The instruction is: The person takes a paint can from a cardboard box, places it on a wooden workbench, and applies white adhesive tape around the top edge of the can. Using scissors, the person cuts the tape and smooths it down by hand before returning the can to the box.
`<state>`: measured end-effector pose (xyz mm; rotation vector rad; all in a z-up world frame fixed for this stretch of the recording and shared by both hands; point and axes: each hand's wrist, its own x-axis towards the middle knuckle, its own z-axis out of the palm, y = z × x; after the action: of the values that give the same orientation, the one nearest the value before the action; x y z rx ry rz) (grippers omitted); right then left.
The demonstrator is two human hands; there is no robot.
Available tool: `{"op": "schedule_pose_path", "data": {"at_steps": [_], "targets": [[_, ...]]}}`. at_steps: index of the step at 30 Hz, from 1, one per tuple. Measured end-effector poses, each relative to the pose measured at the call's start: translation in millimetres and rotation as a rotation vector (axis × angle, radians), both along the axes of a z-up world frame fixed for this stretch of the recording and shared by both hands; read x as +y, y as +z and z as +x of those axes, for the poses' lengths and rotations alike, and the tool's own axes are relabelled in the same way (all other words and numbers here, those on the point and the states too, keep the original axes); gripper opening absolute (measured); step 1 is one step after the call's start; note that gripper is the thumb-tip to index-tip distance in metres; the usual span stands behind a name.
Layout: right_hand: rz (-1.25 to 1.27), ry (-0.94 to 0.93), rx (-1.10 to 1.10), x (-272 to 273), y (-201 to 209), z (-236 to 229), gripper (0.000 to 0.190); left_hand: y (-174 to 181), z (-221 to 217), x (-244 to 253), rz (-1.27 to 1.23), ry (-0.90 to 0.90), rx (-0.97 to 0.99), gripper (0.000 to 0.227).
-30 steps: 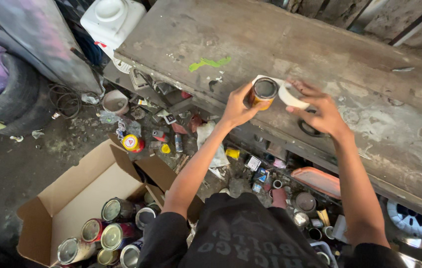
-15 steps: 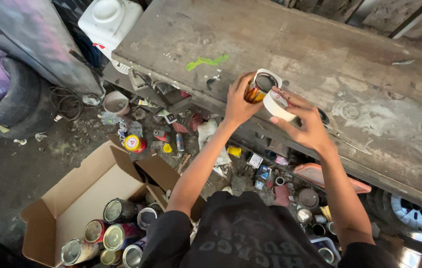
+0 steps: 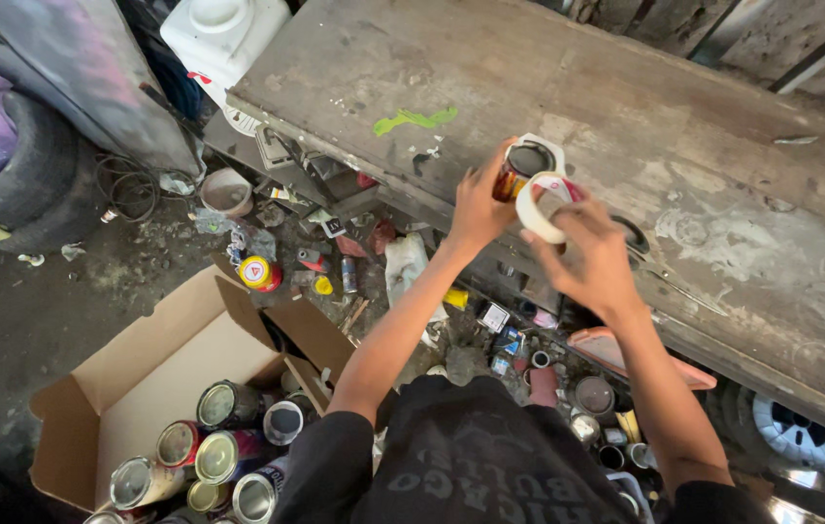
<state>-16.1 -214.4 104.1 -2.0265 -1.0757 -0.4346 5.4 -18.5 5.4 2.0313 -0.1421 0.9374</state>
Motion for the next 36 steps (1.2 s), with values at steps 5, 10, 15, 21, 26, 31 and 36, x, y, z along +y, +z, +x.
{"op": "schedule_pose_path", "data": {"at_steps": [5, 10, 15, 21, 26, 31, 36], "targets": [[-0.002, 0.088, 0.020, 15, 1, -10, 0.022, 4, -2, -5, 0.130, -0.005, -0.008, 0.085], [0.040, 0.064, 0.028, 31, 5, -2, 0.026, -1, -3, -13, 0.165, 0.053, -0.032, 0.080], [0.018, 0.047, 0.123, 42, -4, 7, 0.023, -13, -6, -23, 0.086, 0.038, 0.103, 0.072], [-0.043, 0.050, 0.011, 65, 1, 6, 0.035, -38, 8, -27, -0.130, 0.026, 0.126, 0.045], [-0.076, -0.010, -0.132, 83, 7, -10, 0.024, -50, 13, -20, -0.179, -0.198, 0.096, 0.059], [0.001, -0.099, 0.099, 96, 1, -9, 0.022, -25, 15, -21, -0.349, -0.189, 0.121, 0.067], [0.060, -0.074, 0.009, 94, 7, -8, 0.025, -25, 17, -25, -0.072, 0.080, 0.126, 0.077]]}}
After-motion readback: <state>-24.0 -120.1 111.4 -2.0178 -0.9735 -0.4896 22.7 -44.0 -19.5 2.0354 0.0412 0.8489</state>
